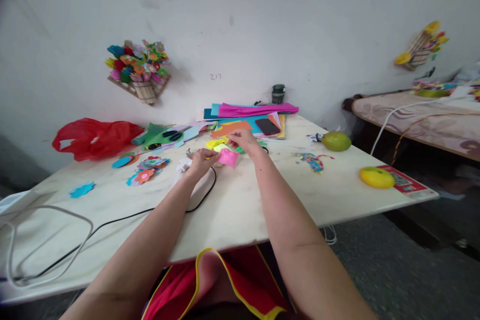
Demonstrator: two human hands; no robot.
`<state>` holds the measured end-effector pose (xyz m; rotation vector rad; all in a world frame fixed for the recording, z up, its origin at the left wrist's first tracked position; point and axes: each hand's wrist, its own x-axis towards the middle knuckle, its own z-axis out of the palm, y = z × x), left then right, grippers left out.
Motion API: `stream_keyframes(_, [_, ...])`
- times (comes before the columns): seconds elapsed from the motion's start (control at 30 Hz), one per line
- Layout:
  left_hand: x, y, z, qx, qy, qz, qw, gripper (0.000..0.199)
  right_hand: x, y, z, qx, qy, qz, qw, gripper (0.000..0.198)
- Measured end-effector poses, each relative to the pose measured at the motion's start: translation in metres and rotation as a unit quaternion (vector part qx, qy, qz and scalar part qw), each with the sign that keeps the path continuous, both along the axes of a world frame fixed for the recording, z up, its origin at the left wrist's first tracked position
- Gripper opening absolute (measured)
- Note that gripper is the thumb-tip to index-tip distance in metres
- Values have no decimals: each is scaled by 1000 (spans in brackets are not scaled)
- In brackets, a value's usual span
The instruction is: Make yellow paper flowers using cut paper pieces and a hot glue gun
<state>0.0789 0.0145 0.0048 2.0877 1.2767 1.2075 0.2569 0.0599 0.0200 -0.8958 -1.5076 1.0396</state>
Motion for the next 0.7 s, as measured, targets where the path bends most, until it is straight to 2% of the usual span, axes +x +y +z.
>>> stream_keyframes(0.1, [-2,3,-2,-6,-16,13,1000,23,-1,-1,1,24,-78,14,997,20])
stream_keyframes(0.27, [-7,10,-8,33,25,39,998,15,-2,-1,1,81,-212,35,973,18])
stream_keyframes(0.53, [-12,9,-8,46,50,49,997,16,-4,-2,0,116,-246,53,961,24])
stream_keyframes(0.7, [-11,8,-6,55,44,53,996,17,-7,-4,1,113,-281,28,953,19])
